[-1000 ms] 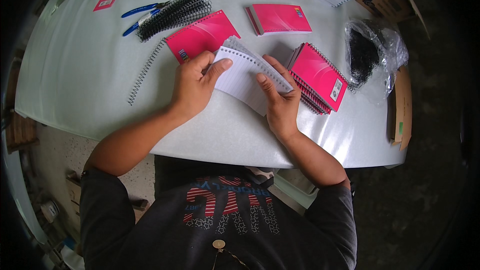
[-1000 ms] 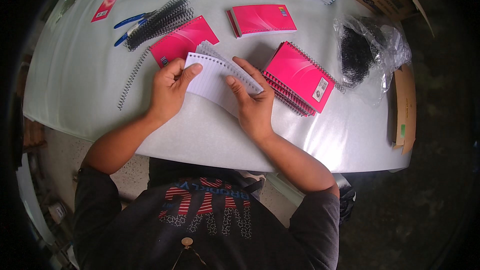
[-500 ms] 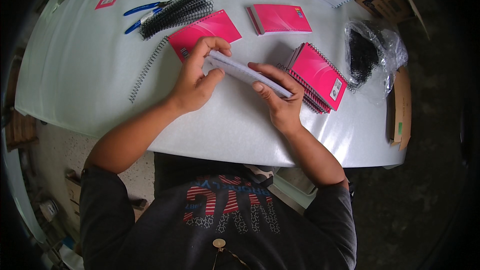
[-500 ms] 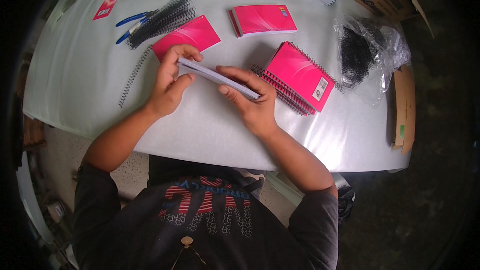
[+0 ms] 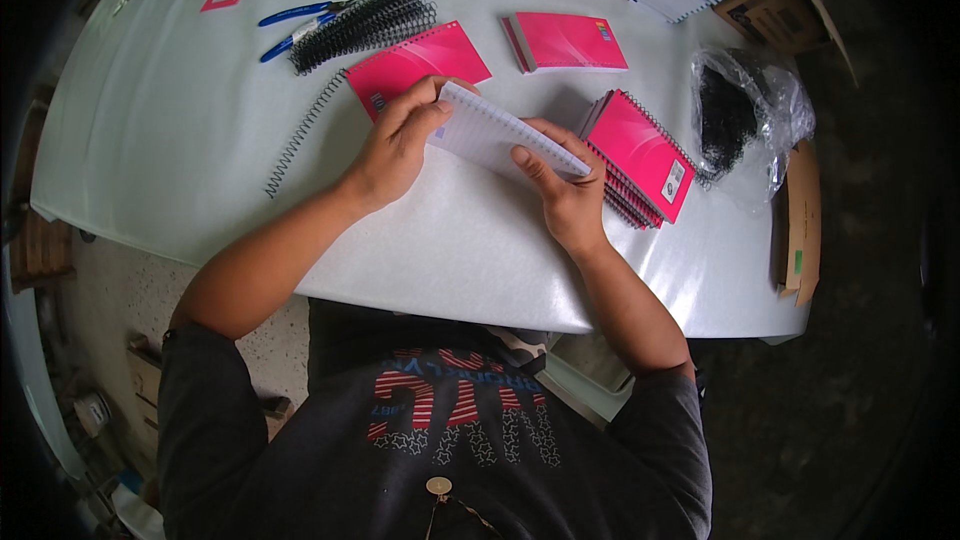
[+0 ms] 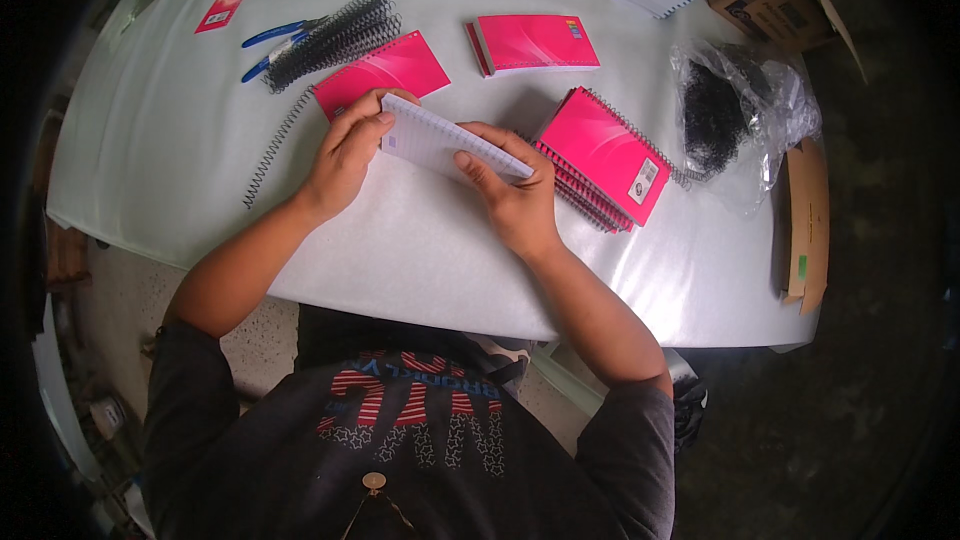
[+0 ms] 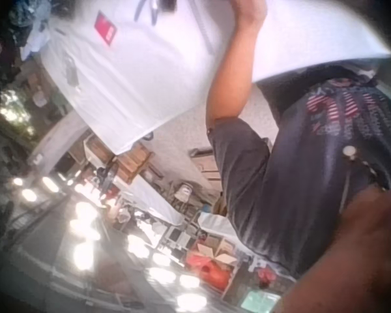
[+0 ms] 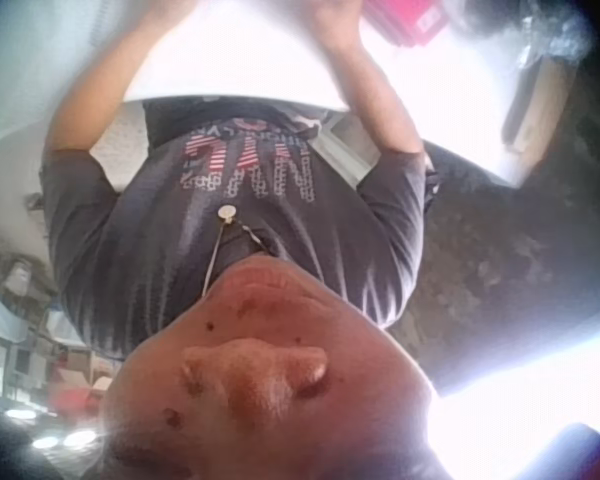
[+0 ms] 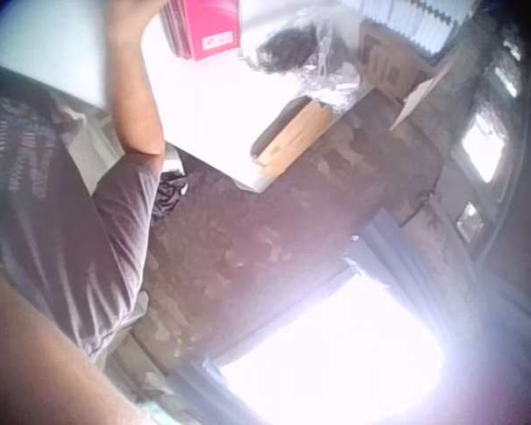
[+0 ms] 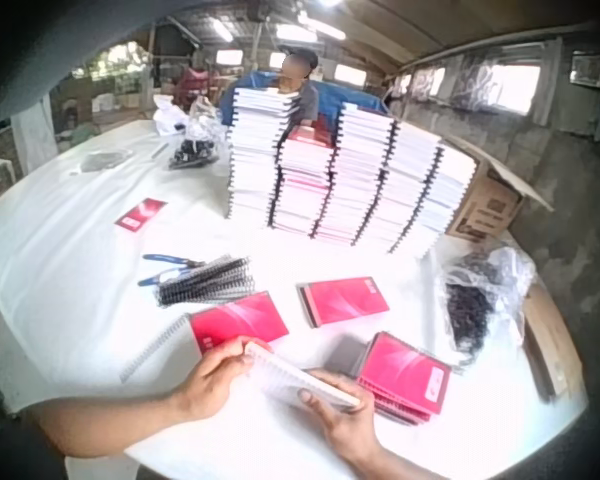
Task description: The person assembles notebooks by aligning paper sheets and covers, then manually threading a spiral binding through the punched holes and tucking the ends of the wire.
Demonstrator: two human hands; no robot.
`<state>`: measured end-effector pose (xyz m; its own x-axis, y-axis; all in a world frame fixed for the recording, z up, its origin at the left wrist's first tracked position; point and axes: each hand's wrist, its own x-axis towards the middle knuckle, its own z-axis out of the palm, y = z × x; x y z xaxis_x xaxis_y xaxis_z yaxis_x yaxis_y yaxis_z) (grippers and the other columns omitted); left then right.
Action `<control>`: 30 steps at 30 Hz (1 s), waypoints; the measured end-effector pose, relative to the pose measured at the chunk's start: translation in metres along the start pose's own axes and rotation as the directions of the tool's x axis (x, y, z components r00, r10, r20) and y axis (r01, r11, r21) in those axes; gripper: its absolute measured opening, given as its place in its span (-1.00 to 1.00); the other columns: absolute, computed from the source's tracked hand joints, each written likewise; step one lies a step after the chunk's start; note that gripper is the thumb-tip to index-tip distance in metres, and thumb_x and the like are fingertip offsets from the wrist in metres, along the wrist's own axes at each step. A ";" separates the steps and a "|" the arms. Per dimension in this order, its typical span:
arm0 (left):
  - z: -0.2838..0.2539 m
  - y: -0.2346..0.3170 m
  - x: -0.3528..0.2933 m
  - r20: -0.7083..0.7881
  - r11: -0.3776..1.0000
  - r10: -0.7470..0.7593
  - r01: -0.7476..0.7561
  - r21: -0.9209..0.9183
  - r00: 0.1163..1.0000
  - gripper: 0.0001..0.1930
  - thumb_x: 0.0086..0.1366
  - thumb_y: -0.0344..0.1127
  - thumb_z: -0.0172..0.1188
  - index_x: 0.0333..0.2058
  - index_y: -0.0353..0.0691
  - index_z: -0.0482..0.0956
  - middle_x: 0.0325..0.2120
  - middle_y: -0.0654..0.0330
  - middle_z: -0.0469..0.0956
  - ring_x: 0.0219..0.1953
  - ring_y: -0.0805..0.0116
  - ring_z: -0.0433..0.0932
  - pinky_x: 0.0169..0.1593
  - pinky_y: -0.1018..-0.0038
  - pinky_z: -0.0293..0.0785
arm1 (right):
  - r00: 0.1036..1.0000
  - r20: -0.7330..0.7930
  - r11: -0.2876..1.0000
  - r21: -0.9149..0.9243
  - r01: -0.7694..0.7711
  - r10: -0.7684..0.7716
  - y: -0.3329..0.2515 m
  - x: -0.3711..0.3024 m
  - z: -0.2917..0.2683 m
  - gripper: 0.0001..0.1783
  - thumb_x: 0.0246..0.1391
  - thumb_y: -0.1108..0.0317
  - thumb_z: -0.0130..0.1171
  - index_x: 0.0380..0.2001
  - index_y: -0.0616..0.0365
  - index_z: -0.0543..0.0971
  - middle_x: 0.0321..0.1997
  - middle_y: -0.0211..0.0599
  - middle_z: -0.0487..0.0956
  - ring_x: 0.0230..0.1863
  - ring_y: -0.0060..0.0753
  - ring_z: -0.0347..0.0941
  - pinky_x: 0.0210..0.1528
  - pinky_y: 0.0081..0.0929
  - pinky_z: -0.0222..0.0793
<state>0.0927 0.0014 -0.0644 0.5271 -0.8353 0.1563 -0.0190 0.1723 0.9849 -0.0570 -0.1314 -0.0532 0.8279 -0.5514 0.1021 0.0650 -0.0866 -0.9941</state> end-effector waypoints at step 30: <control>0.016 0.004 -0.009 0.013 0.549 0.562 -0.384 0.743 0.827 -0.48 0.04 -0.42 0.23 0.03 -0.33 0.39 -0.03 0.03 0.36 -0.07 0.09 0.37 -0.04 0.31 0.31 | 0.978 -0.196 0.996 0.029 0.084 -0.076 0.000 0.000 -0.003 -0.65 0.05 0.33 0.21 -0.10 0.26 0.51 -0.19 -0.37 0.55 -0.19 -0.61 0.41 -0.10 -0.64 0.30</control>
<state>0.0749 0.0010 -0.0609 0.4145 -0.6009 0.6834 -0.8438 0.0276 0.5360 -0.0588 -0.1333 -0.0535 0.6953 -0.6951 0.1827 0.1502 -0.1080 -0.9827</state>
